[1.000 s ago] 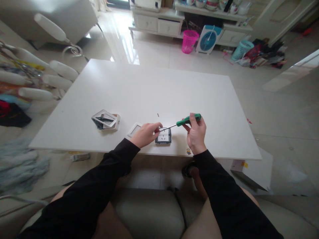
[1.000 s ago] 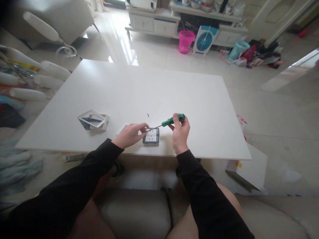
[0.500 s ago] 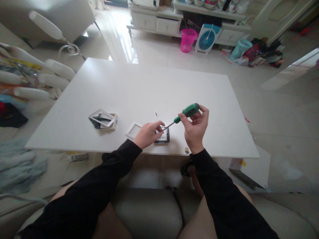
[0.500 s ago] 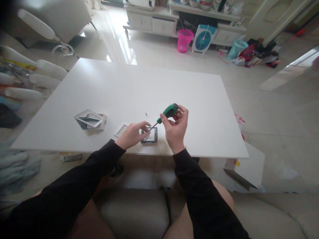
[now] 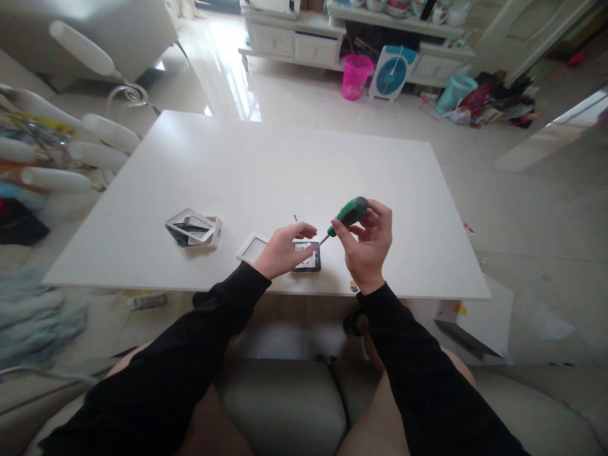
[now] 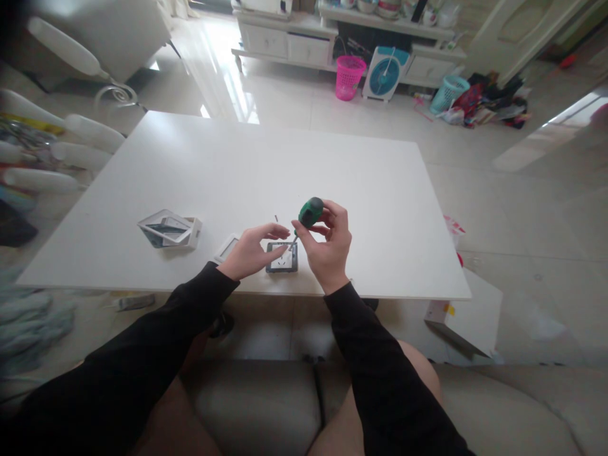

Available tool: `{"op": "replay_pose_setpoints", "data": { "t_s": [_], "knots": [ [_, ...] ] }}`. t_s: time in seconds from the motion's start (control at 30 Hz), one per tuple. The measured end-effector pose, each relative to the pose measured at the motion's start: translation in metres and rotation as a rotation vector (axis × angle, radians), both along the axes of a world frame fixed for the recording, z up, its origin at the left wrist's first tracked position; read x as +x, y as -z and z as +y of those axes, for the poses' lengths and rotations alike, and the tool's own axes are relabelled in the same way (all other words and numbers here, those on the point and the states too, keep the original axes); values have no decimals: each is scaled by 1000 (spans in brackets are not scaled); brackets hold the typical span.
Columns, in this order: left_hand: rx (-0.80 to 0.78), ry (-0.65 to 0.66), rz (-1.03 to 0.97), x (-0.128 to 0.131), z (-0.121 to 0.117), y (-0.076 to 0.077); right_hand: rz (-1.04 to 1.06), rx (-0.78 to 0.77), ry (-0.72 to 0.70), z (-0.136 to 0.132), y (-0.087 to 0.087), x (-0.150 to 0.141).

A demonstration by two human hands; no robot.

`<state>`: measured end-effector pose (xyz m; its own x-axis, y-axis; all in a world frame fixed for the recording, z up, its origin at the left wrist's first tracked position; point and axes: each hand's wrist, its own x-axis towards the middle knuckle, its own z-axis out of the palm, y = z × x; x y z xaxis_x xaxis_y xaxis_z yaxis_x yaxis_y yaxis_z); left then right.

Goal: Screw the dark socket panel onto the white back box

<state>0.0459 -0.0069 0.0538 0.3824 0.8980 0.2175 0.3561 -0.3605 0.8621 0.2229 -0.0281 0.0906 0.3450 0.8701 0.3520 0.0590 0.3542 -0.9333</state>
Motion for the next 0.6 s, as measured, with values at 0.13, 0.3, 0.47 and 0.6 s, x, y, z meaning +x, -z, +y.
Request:
{"op": "replay_pose_setpoints", "data": {
  "t_s": [0.13,0.3,0.47,0.6],
  "knots": [
    [59,15,-151,8,-6,-12,-91,39,-40,-3,1,-1],
    [182,-15,-205,12,-11,-17,-226,69,-96,-6,5,-4],
    [183,-50,-200,11,-11,-16,-250,42,-143,-7,4,-6],
    [87,-38,-296,10,-9,-12,-255,0,-220,-3,2,5]
  ]
}}
